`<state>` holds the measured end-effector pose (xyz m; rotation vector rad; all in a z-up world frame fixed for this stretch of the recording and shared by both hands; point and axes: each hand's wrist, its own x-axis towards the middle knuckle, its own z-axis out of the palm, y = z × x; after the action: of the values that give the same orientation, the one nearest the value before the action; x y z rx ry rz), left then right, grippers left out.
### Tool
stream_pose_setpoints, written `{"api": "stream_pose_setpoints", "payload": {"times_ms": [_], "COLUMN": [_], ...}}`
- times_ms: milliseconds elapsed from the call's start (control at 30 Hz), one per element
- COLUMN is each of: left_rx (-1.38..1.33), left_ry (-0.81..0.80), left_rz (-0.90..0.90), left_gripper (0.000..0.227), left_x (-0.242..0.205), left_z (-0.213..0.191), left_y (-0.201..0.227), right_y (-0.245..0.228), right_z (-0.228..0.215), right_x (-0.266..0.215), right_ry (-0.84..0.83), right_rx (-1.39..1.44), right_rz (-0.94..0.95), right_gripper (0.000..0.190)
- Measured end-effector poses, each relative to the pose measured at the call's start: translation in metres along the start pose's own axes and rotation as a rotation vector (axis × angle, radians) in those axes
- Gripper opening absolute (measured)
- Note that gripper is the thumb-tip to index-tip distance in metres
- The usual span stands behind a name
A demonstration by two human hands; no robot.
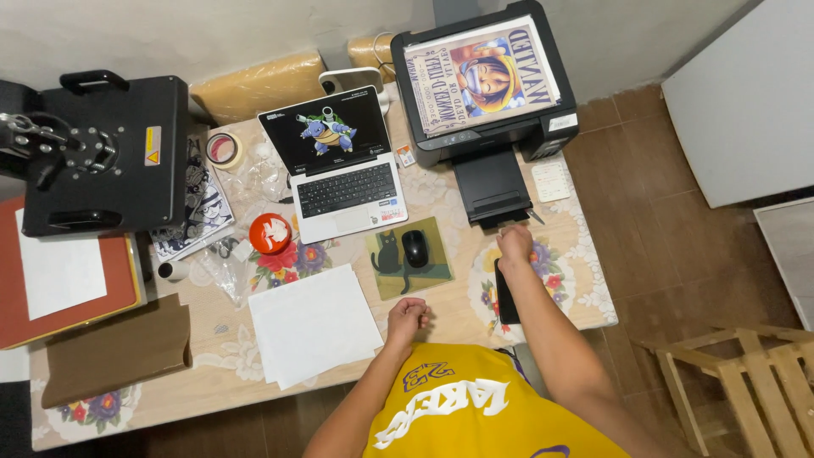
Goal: The person positions a printed design onto a sheet of paper and then places the arrangement into a heat press machine.
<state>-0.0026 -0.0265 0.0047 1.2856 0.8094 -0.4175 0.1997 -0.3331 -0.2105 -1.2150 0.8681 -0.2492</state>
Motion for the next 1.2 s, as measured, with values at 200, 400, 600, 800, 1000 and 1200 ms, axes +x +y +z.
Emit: {"api": "stream_pose_setpoints", "payload": {"times_ms": [200,400,600,800,1000,1200], "left_rx": [0.027,0.008,0.006,-0.001,-0.010,0.019], "left_ry": [-0.002,0.014,0.029,0.054,0.083,0.107], "left_rz": [-0.007,-0.007,-0.016,-0.026,-0.045,-0.051], "left_gripper": [0.015,0.016,0.017,0.017,0.017,0.015], "left_x": [-0.006,-0.003,-0.005,-0.008,-0.017,-0.009], "left_z": [0.000,-0.010,-0.015,-0.018,-0.019,-0.023], "left_y": [-0.002,-0.010,-0.013,-0.012,-0.005,-0.010], "right_y": [-0.091,-0.092,-0.024,-0.064,-0.094,-0.073], "right_z": [0.020,0.016,0.020,0.039,0.056,0.086], "right_x": [-0.067,-0.080,-0.004,-0.015,-0.038,-0.003], "right_ry": [-0.106,-0.231,-0.011,-0.035,-0.054,-0.116], "right_rx": [-0.220,-0.172,0.039,0.105,0.076,0.154], "right_rz": [-0.042,-0.206,0.247,0.328,0.314,0.254], "right_gripper": [0.052,0.052,0.013,0.023,0.026,0.045]}}
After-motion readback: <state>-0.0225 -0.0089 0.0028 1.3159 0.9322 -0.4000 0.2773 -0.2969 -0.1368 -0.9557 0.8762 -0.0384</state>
